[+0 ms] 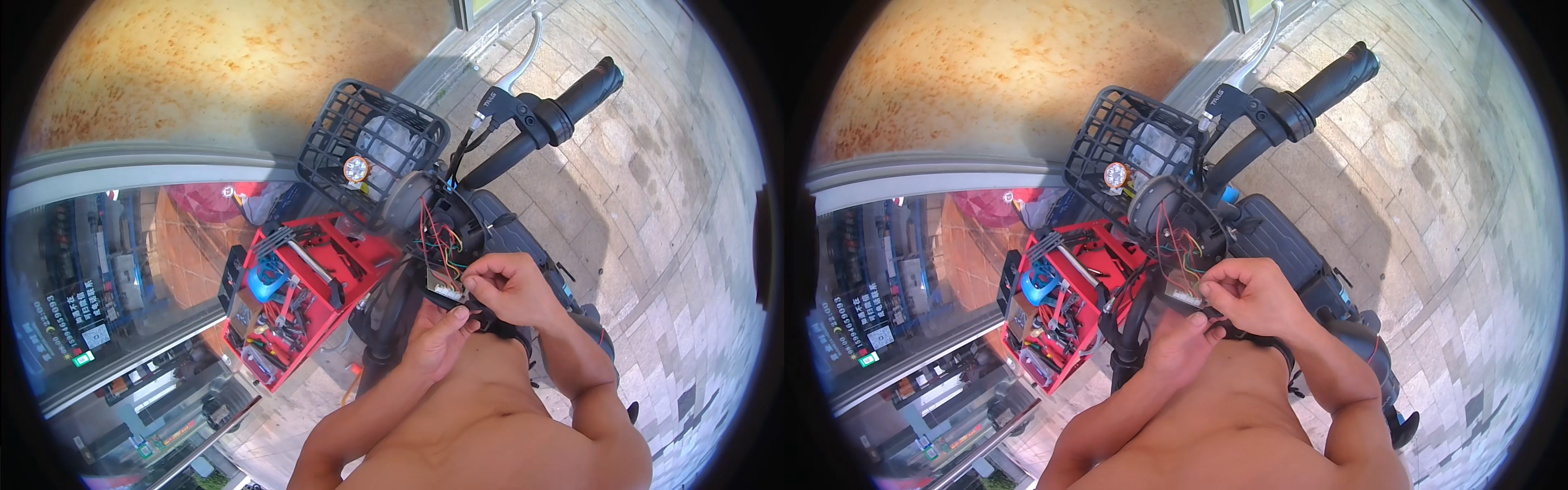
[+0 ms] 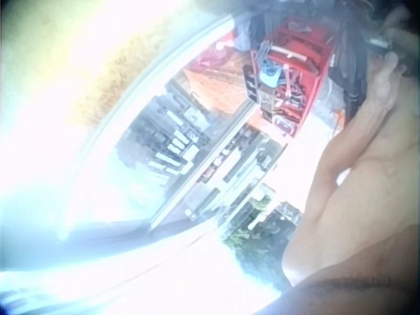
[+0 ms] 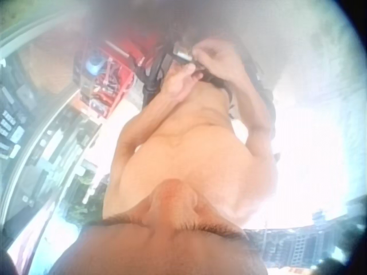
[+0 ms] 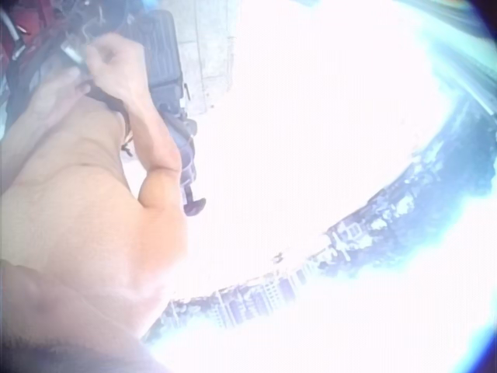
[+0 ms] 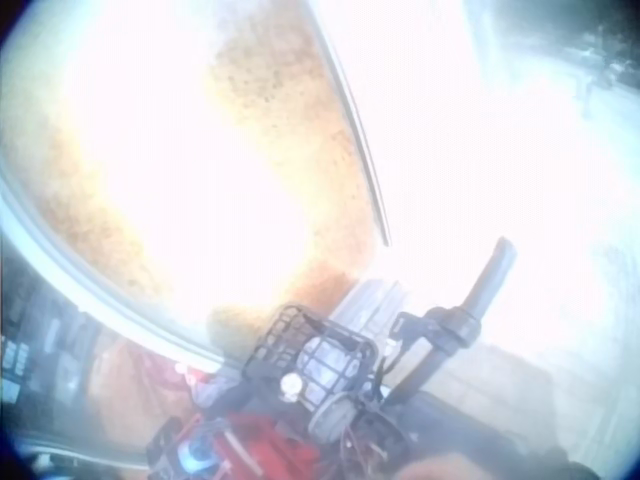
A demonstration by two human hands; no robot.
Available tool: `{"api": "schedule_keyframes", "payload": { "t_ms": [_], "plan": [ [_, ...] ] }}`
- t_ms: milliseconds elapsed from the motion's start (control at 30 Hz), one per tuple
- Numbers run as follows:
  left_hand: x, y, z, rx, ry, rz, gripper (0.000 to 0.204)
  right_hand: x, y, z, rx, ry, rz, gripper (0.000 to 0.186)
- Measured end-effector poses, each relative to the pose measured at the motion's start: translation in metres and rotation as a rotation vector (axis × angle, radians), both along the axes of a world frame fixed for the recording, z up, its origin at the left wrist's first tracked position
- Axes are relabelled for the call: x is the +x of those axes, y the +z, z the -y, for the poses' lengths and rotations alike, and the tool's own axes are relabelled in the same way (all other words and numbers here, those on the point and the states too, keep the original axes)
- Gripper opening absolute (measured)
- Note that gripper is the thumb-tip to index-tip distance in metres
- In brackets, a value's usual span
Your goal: The person works on the wiring inside the handlebar control housing of an electric scooter. They connect and disconnect wires, test the headlight, and adjust the internal components using their hands.
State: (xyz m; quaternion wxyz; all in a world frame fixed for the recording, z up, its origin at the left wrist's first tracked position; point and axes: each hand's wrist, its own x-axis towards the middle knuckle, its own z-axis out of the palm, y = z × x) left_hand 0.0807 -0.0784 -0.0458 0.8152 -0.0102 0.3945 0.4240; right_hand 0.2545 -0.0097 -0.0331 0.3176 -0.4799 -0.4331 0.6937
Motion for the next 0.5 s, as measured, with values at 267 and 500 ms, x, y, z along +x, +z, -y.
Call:
{"api": "schedule_keyframes", "payload": {
  "t_ms": [267,500],
  "plan": [
    [0.0017,-0.0029,0.0014,0.025,0.022,-0.036,0.051,0.0002,0.0,-0.0061,-0.009,0.174,0.074,0.016],
    [0.0029,-0.0006,0.0007,0.063,-0.009,-0.074,0.046,-0.0012,0.002,-0.006,-0.1,0.142,-0.042,0.013]
  ]
}}
